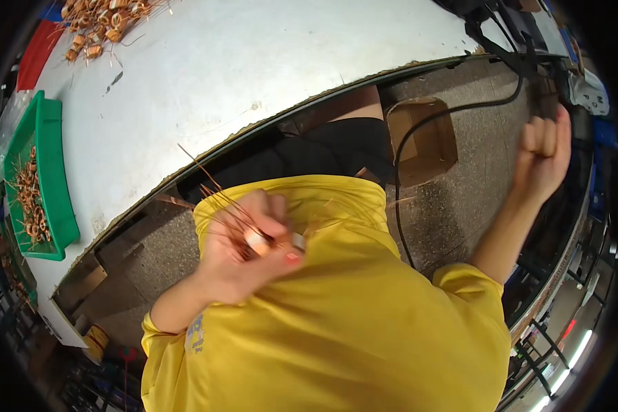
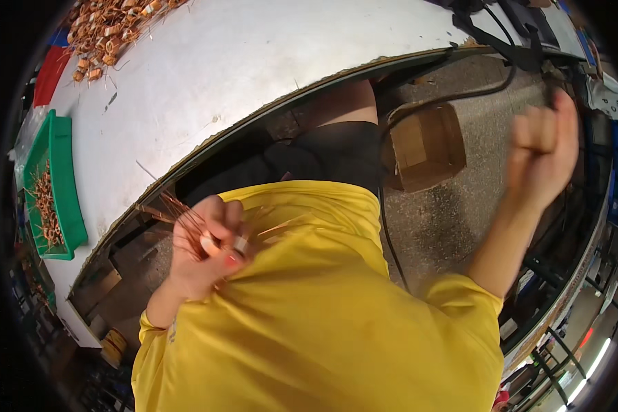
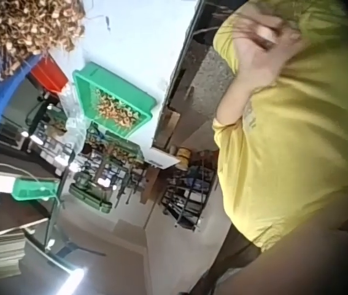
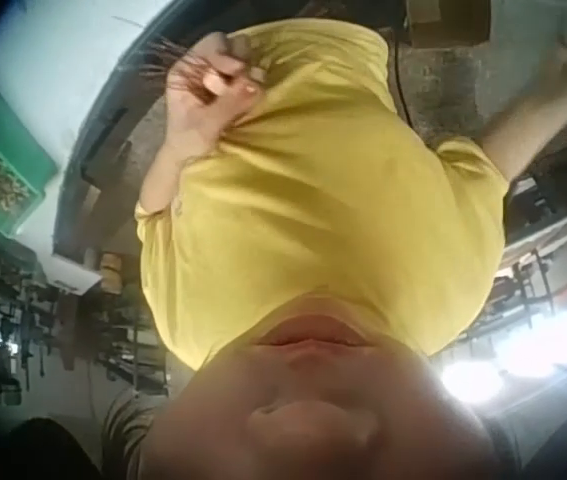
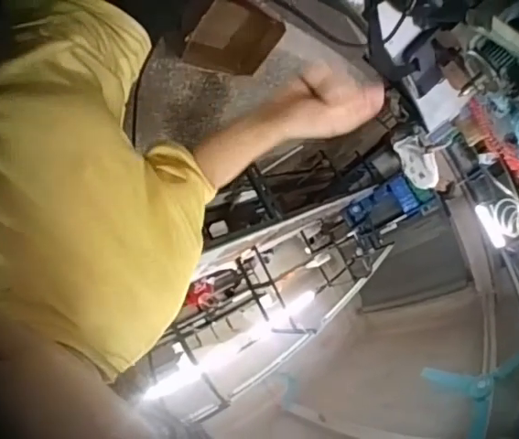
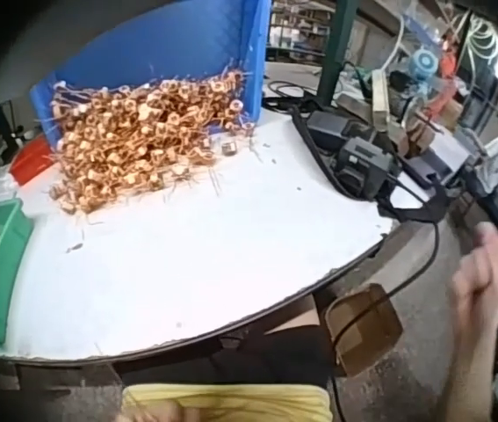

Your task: Assembling small copper wire components at a workbench.

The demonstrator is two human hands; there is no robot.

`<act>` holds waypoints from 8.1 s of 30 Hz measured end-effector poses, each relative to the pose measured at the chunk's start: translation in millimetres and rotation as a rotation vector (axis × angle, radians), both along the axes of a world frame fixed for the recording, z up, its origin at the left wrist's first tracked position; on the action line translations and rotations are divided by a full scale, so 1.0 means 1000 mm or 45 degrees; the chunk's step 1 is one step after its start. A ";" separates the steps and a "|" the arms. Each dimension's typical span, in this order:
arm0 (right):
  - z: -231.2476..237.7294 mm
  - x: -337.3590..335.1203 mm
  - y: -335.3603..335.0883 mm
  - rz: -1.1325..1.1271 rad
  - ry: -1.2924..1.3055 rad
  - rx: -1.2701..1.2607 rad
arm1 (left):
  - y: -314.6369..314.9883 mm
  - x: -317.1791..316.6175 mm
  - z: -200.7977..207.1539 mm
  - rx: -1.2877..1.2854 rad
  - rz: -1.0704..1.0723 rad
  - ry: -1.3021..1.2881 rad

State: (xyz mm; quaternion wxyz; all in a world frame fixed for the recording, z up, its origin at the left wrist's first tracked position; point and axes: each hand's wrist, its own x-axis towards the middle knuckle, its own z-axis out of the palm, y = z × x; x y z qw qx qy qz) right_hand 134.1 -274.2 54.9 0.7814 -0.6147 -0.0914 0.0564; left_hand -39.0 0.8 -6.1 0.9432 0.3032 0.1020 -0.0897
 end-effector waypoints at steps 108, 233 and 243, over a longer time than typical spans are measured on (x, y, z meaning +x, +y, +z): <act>0.030 0.134 0.192 0.651 0.492 -0.482 | 0.055 0.066 0.012 0.522 0.336 -0.217; 0.008 0.194 0.274 0.035 -0.639 -1.115 | 0.020 0.024 0.013 0.913 -0.073 -0.250; -0.009 0.243 0.314 -0.328 -0.510 -1.065 | 0.028 0.027 0.017 0.498 0.140 -0.067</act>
